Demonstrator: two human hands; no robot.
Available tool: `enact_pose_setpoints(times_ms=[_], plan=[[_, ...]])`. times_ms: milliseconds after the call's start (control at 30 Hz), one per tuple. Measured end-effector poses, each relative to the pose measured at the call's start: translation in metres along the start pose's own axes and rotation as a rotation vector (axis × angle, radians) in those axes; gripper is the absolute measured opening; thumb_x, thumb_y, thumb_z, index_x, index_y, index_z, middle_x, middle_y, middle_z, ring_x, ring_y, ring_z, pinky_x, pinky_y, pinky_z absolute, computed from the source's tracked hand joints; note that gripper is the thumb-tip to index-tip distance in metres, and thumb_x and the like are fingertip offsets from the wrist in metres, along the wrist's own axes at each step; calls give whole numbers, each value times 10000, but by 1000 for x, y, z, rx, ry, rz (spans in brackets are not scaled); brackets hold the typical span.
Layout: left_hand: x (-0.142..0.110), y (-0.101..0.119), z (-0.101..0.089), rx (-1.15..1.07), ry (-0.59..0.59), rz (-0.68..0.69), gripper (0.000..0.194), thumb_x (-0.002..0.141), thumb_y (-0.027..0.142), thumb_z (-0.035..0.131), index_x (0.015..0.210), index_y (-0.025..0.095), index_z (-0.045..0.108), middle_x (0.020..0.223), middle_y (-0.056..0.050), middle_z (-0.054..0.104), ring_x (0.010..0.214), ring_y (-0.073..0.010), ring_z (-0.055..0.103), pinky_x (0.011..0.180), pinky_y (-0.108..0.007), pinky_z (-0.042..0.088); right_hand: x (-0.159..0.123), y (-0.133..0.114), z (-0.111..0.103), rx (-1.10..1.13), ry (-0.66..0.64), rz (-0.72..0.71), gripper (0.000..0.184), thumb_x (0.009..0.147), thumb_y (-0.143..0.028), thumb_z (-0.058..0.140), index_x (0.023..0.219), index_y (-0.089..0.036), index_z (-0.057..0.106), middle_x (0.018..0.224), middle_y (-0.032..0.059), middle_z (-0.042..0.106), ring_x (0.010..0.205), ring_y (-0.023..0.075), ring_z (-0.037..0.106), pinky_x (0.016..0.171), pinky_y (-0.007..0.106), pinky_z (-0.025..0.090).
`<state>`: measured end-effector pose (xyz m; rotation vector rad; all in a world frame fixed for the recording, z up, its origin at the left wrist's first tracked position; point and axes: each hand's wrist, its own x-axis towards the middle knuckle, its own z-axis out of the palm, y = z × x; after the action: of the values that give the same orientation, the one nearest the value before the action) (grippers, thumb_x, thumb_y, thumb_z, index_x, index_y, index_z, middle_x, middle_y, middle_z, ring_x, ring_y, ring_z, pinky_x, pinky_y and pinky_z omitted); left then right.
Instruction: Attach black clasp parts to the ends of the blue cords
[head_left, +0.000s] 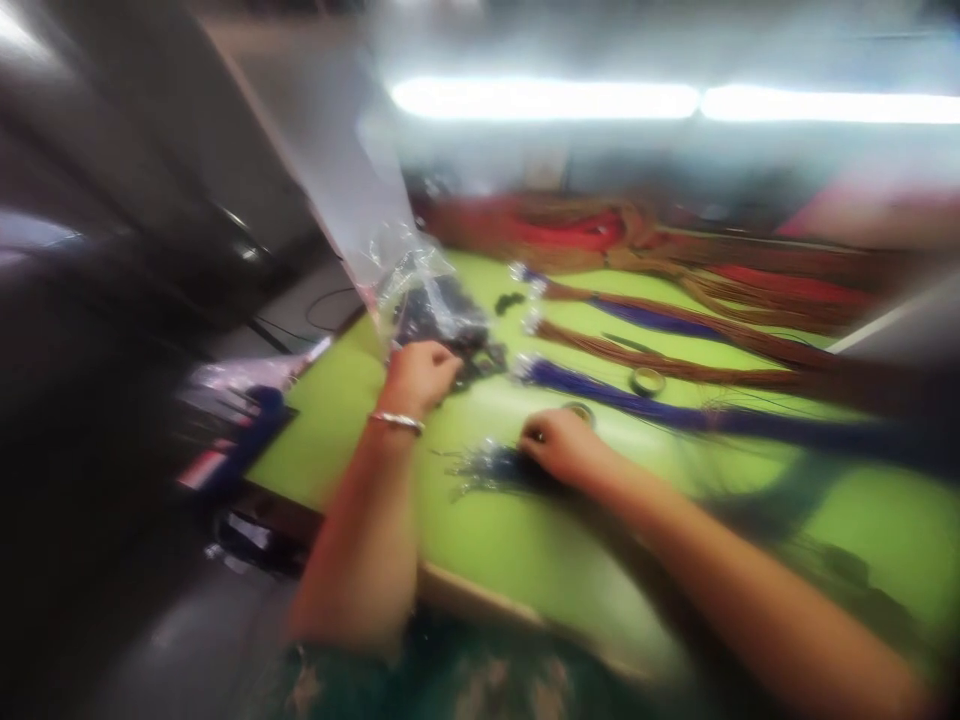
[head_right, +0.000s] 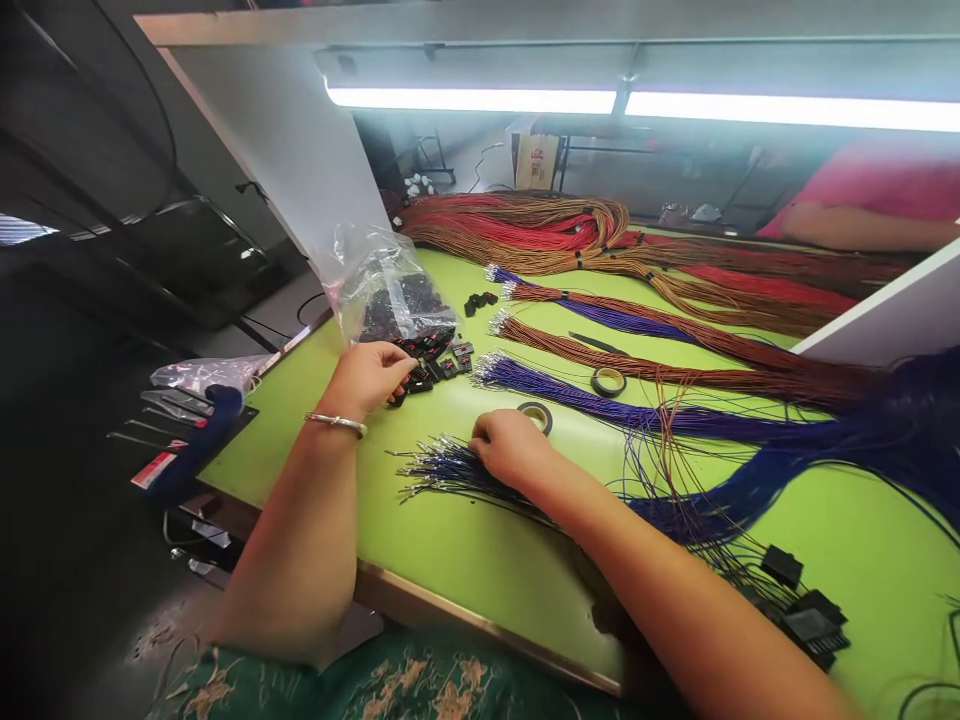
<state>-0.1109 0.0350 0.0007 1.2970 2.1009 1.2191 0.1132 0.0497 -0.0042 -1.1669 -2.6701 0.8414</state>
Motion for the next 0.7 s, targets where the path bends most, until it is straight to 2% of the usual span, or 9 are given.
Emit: enact_pose_setpoints(times_ms=[100, 167, 233, 300, 400, 500, 567, 633, 700], plan=[[0, -4, 10, 257, -102, 157, 77, 562, 184, 716, 635, 201, 700, 606, -35, 628, 605, -180, 575, 653, -291, 454, -6, -4, -8, 65, 136, -29, 129, 727, -155, 540, 683, -163, 660, 700, 33, 673, 638, 128, 550, 600, 235, 370], [0, -5, 16, 487, -190, 185, 146, 599, 188, 687, 740, 200, 720, 749, -69, 656, 717, -214, 598, 710, -307, 454, -10, -6, -16, 200, 149, 8, 109, 696, -131, 545, 650, -157, 640, 653, 14, 656, 602, 111, 535, 574, 218, 371], [0, -6, 22, 649, -222, 182, 185, 650, 192, 641, 816, 187, 721, 845, -110, 655, 792, -249, 604, 734, -330, 453, -13, -8, -24, 350, 145, 57, 107, 672, -104, 541, 635, -150, 630, 632, 6, 652, 582, 98, 536, 559, 203, 381], [0, -5, 25, 700, -227, 181, 190, 675, 190, 614, 831, 175, 721, 855, -131, 649, 821, -271, 604, 739, -345, 453, -16, -8, -32, 480, 169, 94, 116, 670, -100, 534, 669, -142, 642, 634, 8, 655, 572, 91, 542, 558, 197, 397], [-1, -2, 26, 687, -237, 219, 180, 696, 212, 602, 826, 181, 723, 849, -126, 643, 836, -271, 603, 749, -344, 455, -20, -6, -37, 627, 216, 116, 104, 687, -182, 568, 705, -132, 657, 606, 7, 637, 527, 81, 518, 527, 197, 400], [-7, 6, 27, 506, -195, 329, 203, 735, 256, 583, 886, 189, 701, 903, -104, 637, 855, -242, 600, 763, -331, 464, -23, 0, -37, 747, 225, 179, 125, 684, -236, 571, 650, -131, 631, 555, 1, 609, 438, 60, 443, 433, 188, 343], [-15, 13, 31, 215, -231, 332, 229, 758, 281, 576, 946, 184, 663, 867, -78, 643, 782, -203, 613, 682, -301, 486, -24, 4, -35, 819, 217, 259, 114, 671, -224, 555, 620, -135, 602, 525, -5, 593, 382, 45, 373, 371, 182, 268], [-25, 20, 38, -113, -348, 226, 272, 761, 311, 595, 988, 165, 627, 784, -55, 650, 619, -157, 602, 521, -254, 469, -24, 8, -34, 862, 227, 311, 95, 653, -214, 552, 606, -138, 586, 479, -21, 556, 358, 40, 334, 351, 180, 232], [-35, 26, 47, -372, -446, 99, 336, 730, 328, 649, 1005, 137, 625, 728, -49, 658, 489, -114, 550, 419, -221, 413, -24, 12, -34, 866, 262, 312, 87, 639, -215, 566, 603, -140, 589, 438, -40, 504, 361, 46, 345, 361, 181, 257]])
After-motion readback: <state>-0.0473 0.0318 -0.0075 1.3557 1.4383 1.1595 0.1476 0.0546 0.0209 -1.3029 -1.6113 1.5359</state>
